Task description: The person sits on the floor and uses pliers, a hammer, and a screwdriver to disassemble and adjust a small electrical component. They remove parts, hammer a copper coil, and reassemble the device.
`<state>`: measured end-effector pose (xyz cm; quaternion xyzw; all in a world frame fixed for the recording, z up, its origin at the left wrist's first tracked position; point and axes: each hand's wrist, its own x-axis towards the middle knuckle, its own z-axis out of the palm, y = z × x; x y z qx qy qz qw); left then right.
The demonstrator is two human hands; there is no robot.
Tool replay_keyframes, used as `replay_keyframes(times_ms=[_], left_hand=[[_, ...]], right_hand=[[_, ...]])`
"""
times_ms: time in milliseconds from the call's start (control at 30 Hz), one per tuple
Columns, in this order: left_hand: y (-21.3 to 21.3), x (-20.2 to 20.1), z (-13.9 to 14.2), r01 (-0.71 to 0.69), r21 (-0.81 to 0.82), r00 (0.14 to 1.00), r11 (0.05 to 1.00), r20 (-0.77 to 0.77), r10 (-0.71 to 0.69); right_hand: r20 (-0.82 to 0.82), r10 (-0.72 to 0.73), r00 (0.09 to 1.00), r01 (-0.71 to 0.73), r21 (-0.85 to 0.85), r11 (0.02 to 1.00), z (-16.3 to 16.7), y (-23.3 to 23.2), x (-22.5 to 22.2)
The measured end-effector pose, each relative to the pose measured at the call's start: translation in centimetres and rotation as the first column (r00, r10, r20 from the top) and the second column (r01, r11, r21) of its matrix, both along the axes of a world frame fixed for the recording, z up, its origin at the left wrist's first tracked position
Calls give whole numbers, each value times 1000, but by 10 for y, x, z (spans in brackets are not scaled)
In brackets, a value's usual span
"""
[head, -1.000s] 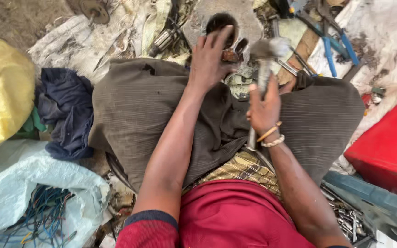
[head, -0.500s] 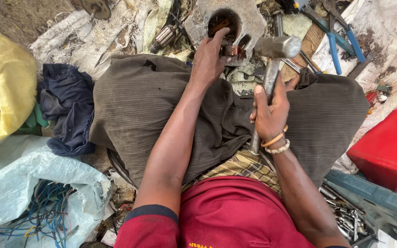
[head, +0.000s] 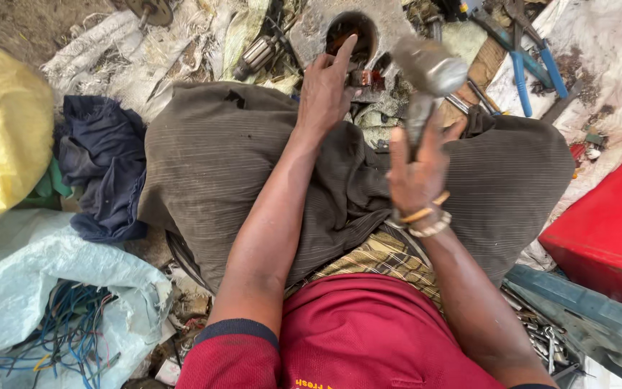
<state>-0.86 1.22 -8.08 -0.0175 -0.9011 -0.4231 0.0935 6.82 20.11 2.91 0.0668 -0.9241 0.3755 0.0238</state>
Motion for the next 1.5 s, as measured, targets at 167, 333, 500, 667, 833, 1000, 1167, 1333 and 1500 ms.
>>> replay_keyframes(times_ms=[167, 333, 500, 667, 833, 1000, 1167, 1333, 1500], left_hand=[[-3, 2, 20, 33, 17, 999, 999, -6, -32], [-4, 4, 40, -6, 162, 995, 987, 94, -9], [5, -2, 51, -38, 415, 981, 909, 189, -46], [11, 7, 60, -33, 607, 974, 794, 199, -112], [12, 15, 73, -34, 852, 893, 523, 261, -367], [9, 15, 86, 143, 786, 909, 602, 136, -393], [15, 11, 84, 73, 726, 950, 684, 159, -270], [14, 7, 81, -33, 837, 947, 545, 200, -250], [10, 10, 90, -30, 805, 970, 592, 167, -179]], right_hand=[[310, 46, 950, 34, -245, 969, -8, -12, -13], [549, -117, 828, 451, -526, 721, -8, 8, 8], [749, -5, 663, 606, -532, 592, -60, 37, -5], [13, -173, 985, 173, -104, 979, -69, 28, -14], [343, 64, 937, 238, -763, 602, -22, 13, -36], [215, 115, 970, 67, -687, 723, -3, 4, -48], [162, 81, 983, 36, -615, 787, -7, -7, -42], [336, 70, 939, 243, -794, 557, -6, -18, -45], [318, 218, 923, 172, -846, 505, 3, -13, -52]])
